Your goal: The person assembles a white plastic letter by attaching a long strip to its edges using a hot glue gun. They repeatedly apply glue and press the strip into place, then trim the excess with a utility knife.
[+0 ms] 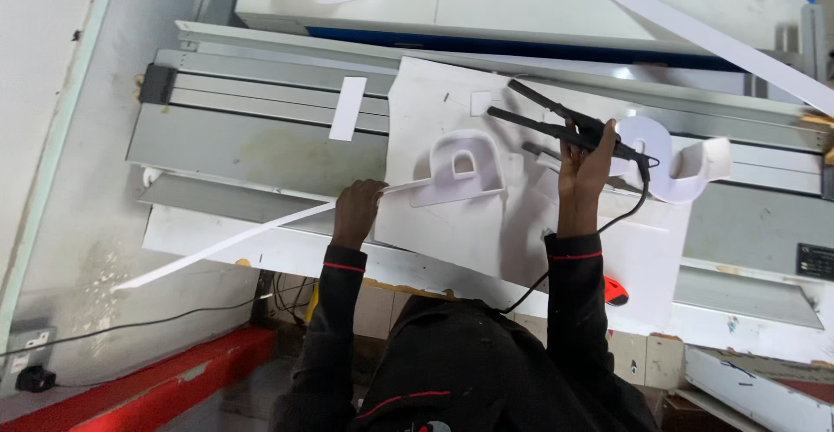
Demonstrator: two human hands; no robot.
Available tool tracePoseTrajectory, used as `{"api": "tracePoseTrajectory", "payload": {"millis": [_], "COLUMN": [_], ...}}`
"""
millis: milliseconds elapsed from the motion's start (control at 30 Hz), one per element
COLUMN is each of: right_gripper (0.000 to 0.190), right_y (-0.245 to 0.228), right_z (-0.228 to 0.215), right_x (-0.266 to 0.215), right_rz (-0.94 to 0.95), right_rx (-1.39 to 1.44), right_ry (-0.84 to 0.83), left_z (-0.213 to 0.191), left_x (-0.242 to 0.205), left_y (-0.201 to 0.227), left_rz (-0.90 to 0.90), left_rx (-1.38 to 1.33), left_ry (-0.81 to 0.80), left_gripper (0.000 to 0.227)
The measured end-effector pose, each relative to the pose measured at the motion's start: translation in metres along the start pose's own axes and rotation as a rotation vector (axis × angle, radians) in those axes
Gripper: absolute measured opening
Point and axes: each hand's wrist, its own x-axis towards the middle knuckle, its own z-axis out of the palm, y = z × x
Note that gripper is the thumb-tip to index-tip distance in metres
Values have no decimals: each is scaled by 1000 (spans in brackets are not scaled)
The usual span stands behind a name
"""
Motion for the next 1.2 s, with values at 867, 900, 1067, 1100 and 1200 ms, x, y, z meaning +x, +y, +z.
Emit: {"api": "tracePoseTrajectory", "payload": {"millis": [867, 900, 1067, 1100, 1200], "right_gripper": [34, 19, 12, 14, 14], "right_y": [154, 161, 164, 163, 165], "right_z": [62, 65, 57, 53, 53], "right_x": [-75, -65, -63, -59, -68], "right_rz": [-955, -1050, -1020, -1018, -958], "right_rx": [-1897, -1903, -1941, -1968, -2045], "right_ry": [-1408, -1389, -1365, -1347, -1256], "left_z": [-49, -48, -65, -67, -74], "left_x": [27, 35, 36, 40, 54], "left_y": [-17, -20, -11, -7, -7], "left_rz": [254, 267, 255, 263, 251], "left_rx": [-87, -67, -47, -29, -50], "left_ry": [-186, -163, -183, -185, -229], "left_gripper": [28, 29, 31, 31, 31]}}
